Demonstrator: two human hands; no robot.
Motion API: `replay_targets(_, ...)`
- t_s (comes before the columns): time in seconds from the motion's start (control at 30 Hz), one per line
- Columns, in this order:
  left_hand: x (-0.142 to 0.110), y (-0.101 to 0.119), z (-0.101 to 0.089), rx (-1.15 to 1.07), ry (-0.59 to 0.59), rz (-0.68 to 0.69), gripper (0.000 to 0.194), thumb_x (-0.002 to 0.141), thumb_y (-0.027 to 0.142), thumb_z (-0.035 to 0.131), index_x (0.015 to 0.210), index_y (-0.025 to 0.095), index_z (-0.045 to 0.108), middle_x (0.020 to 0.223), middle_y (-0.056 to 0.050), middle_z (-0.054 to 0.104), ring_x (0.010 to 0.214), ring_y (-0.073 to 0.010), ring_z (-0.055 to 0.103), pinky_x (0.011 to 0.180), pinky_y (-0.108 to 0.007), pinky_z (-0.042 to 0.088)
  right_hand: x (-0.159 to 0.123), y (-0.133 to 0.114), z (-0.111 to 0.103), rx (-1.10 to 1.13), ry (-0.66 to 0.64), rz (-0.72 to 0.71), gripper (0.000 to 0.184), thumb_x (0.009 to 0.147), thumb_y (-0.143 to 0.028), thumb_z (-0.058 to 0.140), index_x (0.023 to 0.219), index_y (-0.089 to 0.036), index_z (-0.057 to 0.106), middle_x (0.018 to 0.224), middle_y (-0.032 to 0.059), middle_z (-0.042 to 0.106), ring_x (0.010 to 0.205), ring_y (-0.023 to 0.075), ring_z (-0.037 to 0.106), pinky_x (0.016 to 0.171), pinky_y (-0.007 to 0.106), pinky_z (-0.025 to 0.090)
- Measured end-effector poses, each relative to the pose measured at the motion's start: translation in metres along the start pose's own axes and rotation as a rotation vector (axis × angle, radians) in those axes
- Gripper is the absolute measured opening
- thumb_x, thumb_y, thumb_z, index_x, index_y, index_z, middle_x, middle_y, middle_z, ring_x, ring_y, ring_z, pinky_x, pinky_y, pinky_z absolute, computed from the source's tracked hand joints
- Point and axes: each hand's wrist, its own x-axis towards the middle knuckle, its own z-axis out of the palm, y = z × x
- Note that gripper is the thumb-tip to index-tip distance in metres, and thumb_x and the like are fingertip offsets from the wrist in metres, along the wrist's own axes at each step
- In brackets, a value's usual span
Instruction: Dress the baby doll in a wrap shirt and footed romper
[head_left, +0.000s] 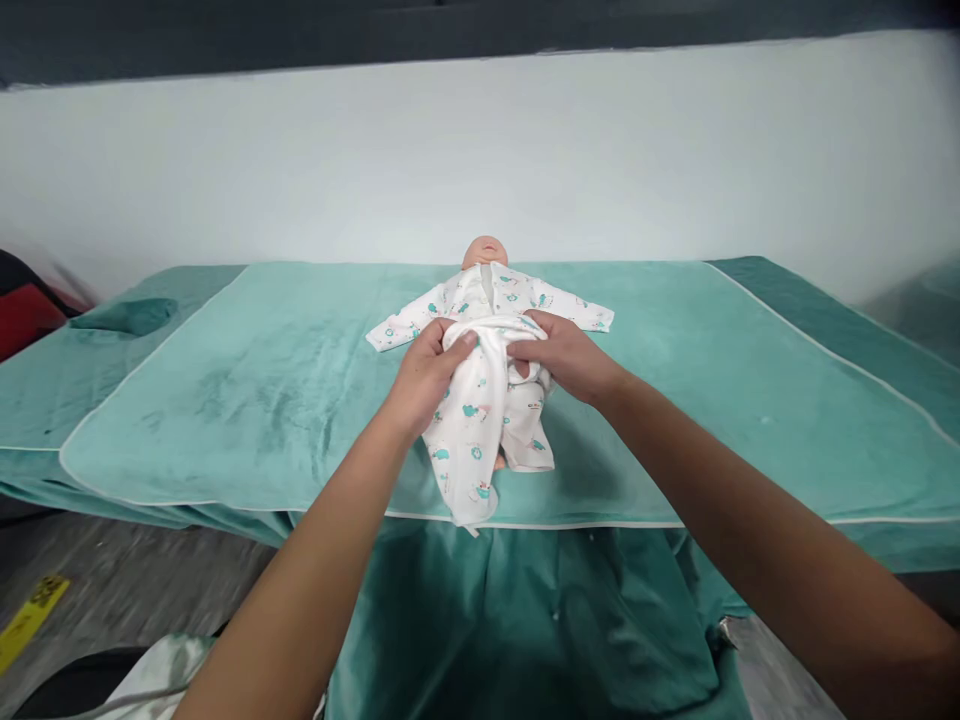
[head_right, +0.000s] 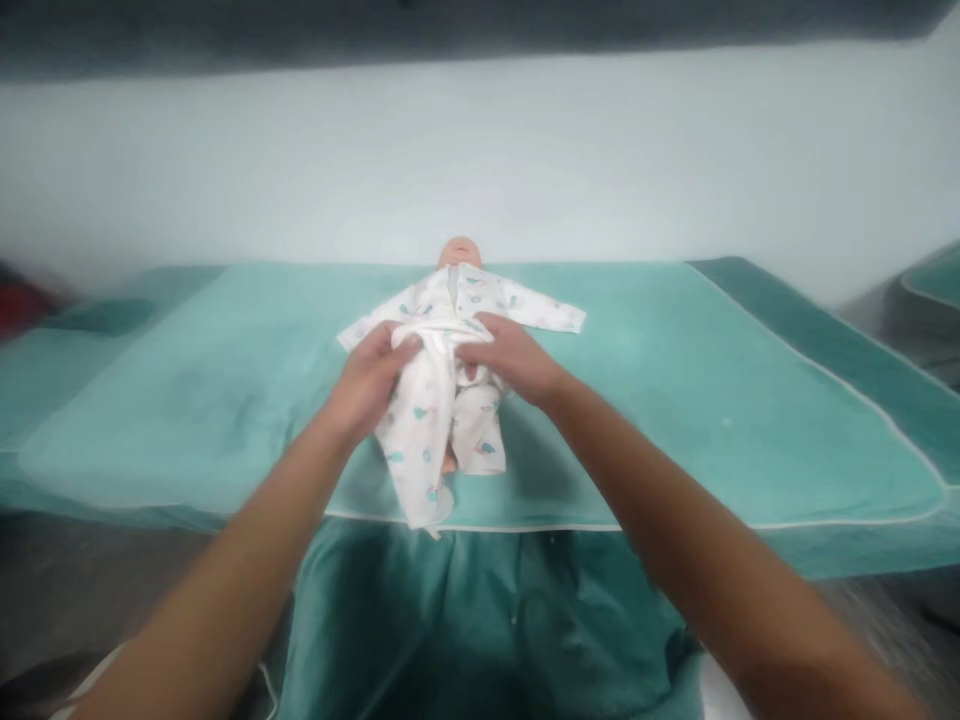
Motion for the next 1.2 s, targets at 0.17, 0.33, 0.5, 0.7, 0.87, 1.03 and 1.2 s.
replay_targets(0.17,0.010,-0.009,0.006,-0.139,0.108,0.006,0.029,0.079,0.043,0.072,0.088,0.020,0.055,0.082,0.003,0.060,0.075,-0.0123,0.056,0.070,-0.023,0.046,-0.001,-0.002,-0.006,0.017,-0.255,0.079,0.012,0.070,-0.025,0.072,0.075,-0.018,0.065,0.065,-0.0015,0.063,0.061,0.0151,0.055,0.056,0.027,0.040)
replay_targets(0.33,0.007,-0.011,0.004,-0.080,0.103,-0.025,0.029,0.082,0.047,0.069,0.088,0.020,0.060,0.084,0.001,0.063,0.078,-0.0136,0.058,0.071,-0.024,0.047,0.005,-0.001,-0.004,0.260,-0.139,0.076,0.024,0.069,-0.024,0.071,0.092,-0.018,0.072,0.088,0.0051,0.074,0.086,0.0247,0.068,0.079,0.036,0.052)
replay_targets(0.5,-0.008,-0.005,-0.006,0.104,-0.128,-0.116,0.039,0.074,0.049,0.077,0.099,0.020,0.069,0.090,-0.004,0.071,0.078,-0.0194,0.062,0.067,-0.027,0.048,0.006,0.000,0.000,0.190,-0.100,0.041,0.030,0.073,-0.028,0.067,0.101,-0.018,0.073,0.096,0.0055,0.075,0.093,0.0257,0.068,0.081,0.037,0.053)
replay_targets(0.7,-0.011,-0.018,-0.009,-0.005,0.034,-0.096,0.026,0.076,0.039,0.074,0.091,0.019,0.070,0.074,0.000,0.067,0.067,-0.0162,0.058,0.059,-0.025,0.044,0.002,-0.005,0.002,-0.233,-0.356,0.013,0.036,0.075,-0.040,0.074,0.107,-0.021,0.075,0.097,0.0027,0.075,0.093,0.0247,0.068,0.078,0.035,0.052)
replay_targets(0.87,-0.007,-0.025,0.002,-0.205,0.091,-0.107,0.035,0.076,0.046,0.075,0.095,0.016,0.070,0.082,-0.003,0.072,0.069,-0.0160,0.061,0.067,-0.027,0.050,0.003,-0.007,0.006,-0.345,-0.420,0.021,0.039,0.070,-0.040,0.081,0.104,-0.023,0.075,0.101,0.0032,0.075,0.093,0.0261,0.068,0.081,0.037,0.053)
replay_targets(1.03,-0.012,-0.022,-0.003,-0.087,-0.059,-0.184,0.044,0.074,0.052,0.078,0.096,0.014,0.074,0.086,-0.008,0.075,0.080,-0.0229,0.067,0.074,-0.032,0.052,0.009,0.008,0.009,-0.021,-0.118,-0.028,0.037,0.075,-0.035,0.074,0.108,-0.020,0.070,0.102,0.0037,0.074,0.092,0.0217,0.067,0.080,0.034,0.053)
replay_targets(1.2,-0.013,-0.024,-0.006,-0.174,-0.106,-0.148,0.050,0.066,0.042,0.086,0.107,0.016,0.073,0.099,-0.008,0.077,0.092,-0.0257,0.070,0.086,-0.035,0.053,0.011,0.011,0.010,0.026,-0.170,0.022,0.036,0.074,-0.037,0.076,0.105,-0.019,0.071,0.099,0.0043,0.074,0.090,0.0220,0.068,0.079,0.035,0.054)
